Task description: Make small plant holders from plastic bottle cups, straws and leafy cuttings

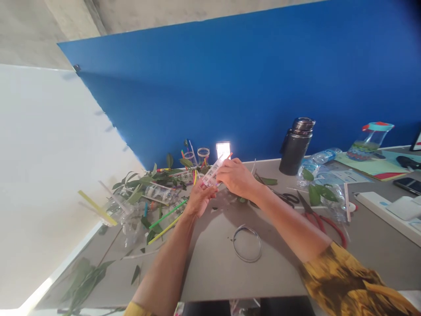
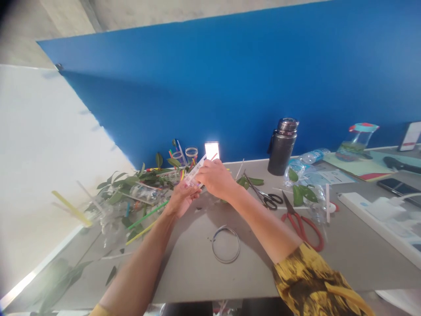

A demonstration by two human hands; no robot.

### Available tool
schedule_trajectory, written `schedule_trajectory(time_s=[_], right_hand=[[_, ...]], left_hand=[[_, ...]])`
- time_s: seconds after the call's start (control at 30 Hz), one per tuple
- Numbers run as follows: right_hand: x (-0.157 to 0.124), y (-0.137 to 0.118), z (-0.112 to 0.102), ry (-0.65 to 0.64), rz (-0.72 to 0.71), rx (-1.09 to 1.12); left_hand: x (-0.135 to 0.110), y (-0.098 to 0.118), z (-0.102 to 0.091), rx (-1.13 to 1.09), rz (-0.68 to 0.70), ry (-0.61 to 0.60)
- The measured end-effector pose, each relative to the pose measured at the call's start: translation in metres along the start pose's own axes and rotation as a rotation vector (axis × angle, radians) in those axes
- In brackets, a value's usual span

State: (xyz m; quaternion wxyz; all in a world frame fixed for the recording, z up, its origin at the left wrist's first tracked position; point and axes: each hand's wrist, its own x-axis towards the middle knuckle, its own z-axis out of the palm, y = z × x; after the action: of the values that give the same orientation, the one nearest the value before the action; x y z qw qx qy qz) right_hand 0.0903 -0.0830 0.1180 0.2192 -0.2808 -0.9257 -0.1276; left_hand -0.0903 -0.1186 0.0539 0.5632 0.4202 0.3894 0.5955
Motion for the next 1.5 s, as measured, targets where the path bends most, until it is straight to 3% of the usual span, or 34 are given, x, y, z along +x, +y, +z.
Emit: schedule_trajectory(time_s=[0.13,0.23,0.33,0.4,0.47,0.67,0.77,1.0,1.33,1.5], right_hand=[[0.001,-0.001,0.002,0.040,-0.015,0.013],[0.000,0.002,-0.004,0.184,0.017,0.061],[-0.004,0.012,-0.014,0.344,0.292,0.140],[-0.006,0.020,-0.017,0.343,0.495,0.223],[-0.008,0.025,-0.018,0.287,0.584,0.354],[-0.004,0.022,-0.012,0.197,0.572,0.891],[-0.003,0.022,-0.005,0.187,0.579,1.053],[-0.005,0.028,0.005,0.171,0.622,1.034],[-0.002,0.025,0.006,0.199,0.649,1.025],[-0.002,0.025,0.003,0.224,0.674,1.062]], left_hand=[[0.004,-0.005,-0.002,0.005,0.018,0.040],[0.005,-0.003,-0.006,-0.026,0.029,0.075],[0.005,0.002,-0.007,-0.071,0.048,0.068],[0.004,0.005,-0.006,-0.099,0.045,0.038],[0.003,0.005,-0.005,-0.125,0.034,0.019],[0.004,0.000,-0.005,-0.163,0.004,-0.003],[0.004,-0.002,-0.005,-0.149,0.004,-0.014],[0.003,-0.001,-0.002,-0.094,0.023,-0.019],[-0.003,0.004,0.004,-0.042,0.054,-0.030],[-0.002,0.004,0.002,-0.072,0.040,-0.091]])
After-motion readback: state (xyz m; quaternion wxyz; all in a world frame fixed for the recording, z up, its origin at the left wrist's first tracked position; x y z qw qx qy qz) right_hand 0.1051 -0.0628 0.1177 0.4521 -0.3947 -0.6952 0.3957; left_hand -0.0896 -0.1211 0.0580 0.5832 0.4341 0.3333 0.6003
